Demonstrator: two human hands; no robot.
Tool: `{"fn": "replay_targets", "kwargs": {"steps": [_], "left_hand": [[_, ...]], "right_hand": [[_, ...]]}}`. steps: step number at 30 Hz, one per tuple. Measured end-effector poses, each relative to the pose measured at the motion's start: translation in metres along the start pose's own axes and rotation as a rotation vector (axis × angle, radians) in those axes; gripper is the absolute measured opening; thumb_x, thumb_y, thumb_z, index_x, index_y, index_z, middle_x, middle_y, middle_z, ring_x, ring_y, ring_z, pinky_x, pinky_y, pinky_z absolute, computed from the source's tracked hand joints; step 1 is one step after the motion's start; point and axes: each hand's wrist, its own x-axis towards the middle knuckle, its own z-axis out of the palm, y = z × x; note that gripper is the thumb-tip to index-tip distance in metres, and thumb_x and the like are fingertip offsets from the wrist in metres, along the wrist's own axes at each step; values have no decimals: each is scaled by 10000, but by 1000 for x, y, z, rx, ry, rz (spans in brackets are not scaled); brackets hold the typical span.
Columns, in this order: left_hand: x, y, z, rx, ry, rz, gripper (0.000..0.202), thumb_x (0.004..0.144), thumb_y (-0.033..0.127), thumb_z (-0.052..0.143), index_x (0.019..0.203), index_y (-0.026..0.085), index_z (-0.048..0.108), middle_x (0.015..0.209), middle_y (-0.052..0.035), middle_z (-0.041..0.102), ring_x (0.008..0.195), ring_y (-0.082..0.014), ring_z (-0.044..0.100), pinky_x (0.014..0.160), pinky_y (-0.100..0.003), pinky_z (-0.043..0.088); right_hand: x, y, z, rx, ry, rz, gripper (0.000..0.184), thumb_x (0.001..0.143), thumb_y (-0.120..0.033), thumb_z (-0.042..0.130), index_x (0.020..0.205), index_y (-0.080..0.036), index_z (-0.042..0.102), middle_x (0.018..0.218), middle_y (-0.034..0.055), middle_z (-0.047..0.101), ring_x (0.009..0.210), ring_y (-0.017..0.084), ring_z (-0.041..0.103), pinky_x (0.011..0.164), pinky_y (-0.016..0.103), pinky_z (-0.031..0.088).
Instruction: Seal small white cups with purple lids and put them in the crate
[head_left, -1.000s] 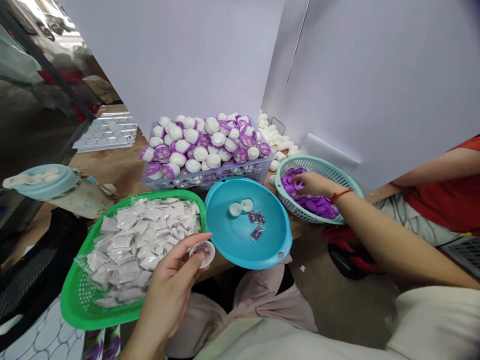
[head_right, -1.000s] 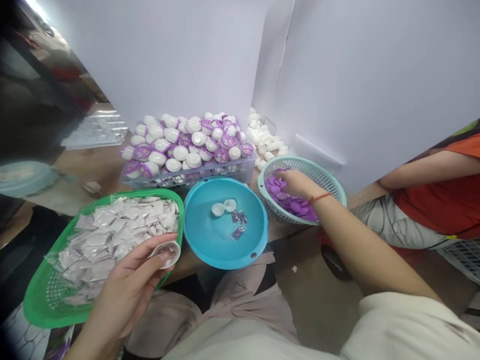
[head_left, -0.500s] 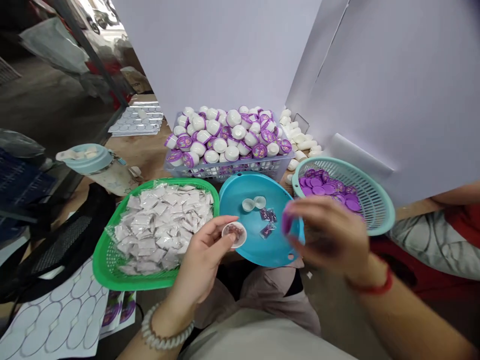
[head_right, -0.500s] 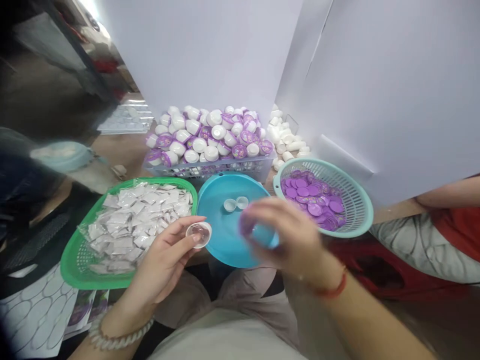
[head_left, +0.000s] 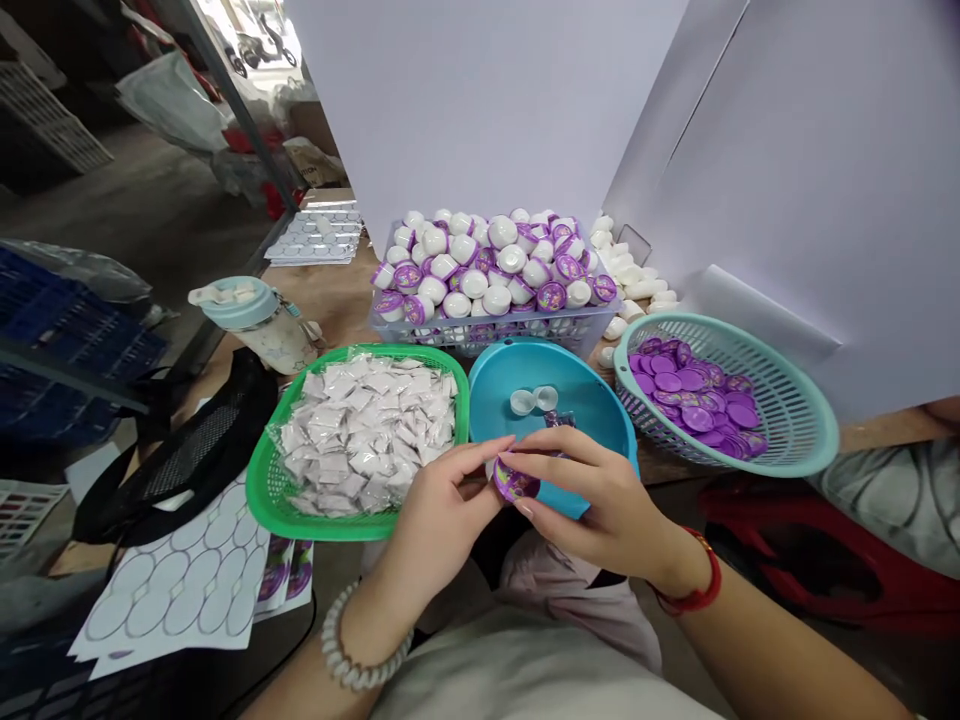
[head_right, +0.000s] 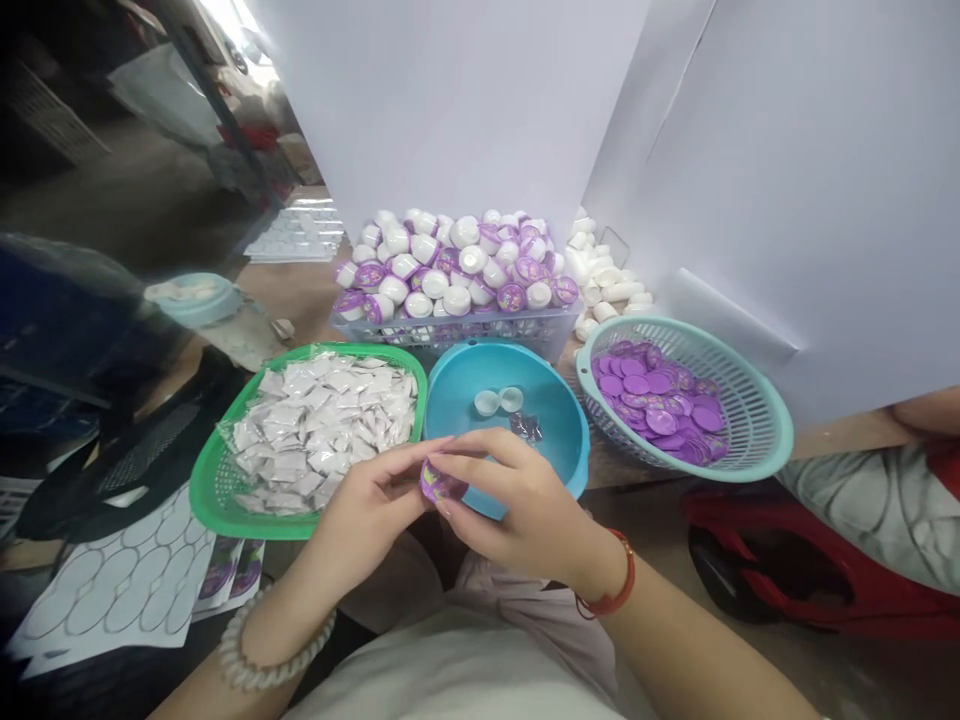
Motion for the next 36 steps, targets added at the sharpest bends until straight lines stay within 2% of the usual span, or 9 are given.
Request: {"fn": "replay_targets", "kwargs": {"steps": [5,10,14,17,20,23,25,30,36], "left_hand": [[-2,-3,-8,-24,-65,-7,375,821,262,822,1194,269,858,1141,-91,783,1039,-274,768,933,-369,621],[-8,4,-18,-204,-261,-91,509,796,222,859,1299,286,810,1331,-93,710,1147,-266,722,962,-333,609],[-11,9,-20,-248,-328,-126,484,831,200,842,1309,263,795,1263,-83,752,1160,-247,709,1025,-345,574],[-11,6,-21,-255,-255,-164,543,791,217,894,1321,262,780,1103,-59,780,1039,-234,736,936,-350,600],[-8,1,-21,-262,-143,-106,566,731,271,958,1276,285,807,1100,-51,751,962,-211,736,861,-325,614],[-6,-1,-20,-288,-91,-16,332,757,374,949,1051,237,880,1092,-57,725,896,-163,717,774,-245,600],[-5,-2,-17,-371,-45,-33,278,740,428,959,888,210,870,976,-33,728,782,-116,685,678,-196,573],[-3,-4,-9,-522,43,-136,425,609,473,1024,711,177,737,711,19,716,650,-92,639,606,-169,561],[-2,3,-17,-443,47,-166,473,586,489,1020,714,166,700,697,11,745,649,-107,659,617,-195,581]], "right_hand": [[-3,0,2,20,-52,-32,379,1000,-173,666,1373,-241,657,1230,130,715,1134,229,717,957,366,644],[-10,2,4,31,-94,0,452,1038,-154,600,1484,-224,594,1315,149,692,1224,241,684,1023,389,613],[-12,4,8,93,-81,8,512,1042,-328,671,1526,-213,552,1347,161,689,1232,265,677,1039,410,599],[-12,3,15,134,-5,78,497,984,-429,761,1423,-241,625,1186,117,748,1062,240,722,937,368,619],[-12,0,23,298,59,233,401,977,-453,765,1323,-286,652,1090,64,755,955,202,729,851,314,615],[-13,-4,32,530,114,356,374,999,-434,743,1328,-319,607,1096,41,716,947,178,717,809,272,606],[-13,-7,38,604,106,376,341,1033,-414,696,1346,-325,594,1120,41,701,961,170,702,816,258,598],[-10,-11,46,497,83,356,320,1102,-392,554,1412,-313,562,1178,59,687,1014,181,672,886,267,579],[-6,-9,44,249,-11,285,343,1070,-277,582,1410,-279,536,1242,83,720,1044,198,705,925,284,579]]}}
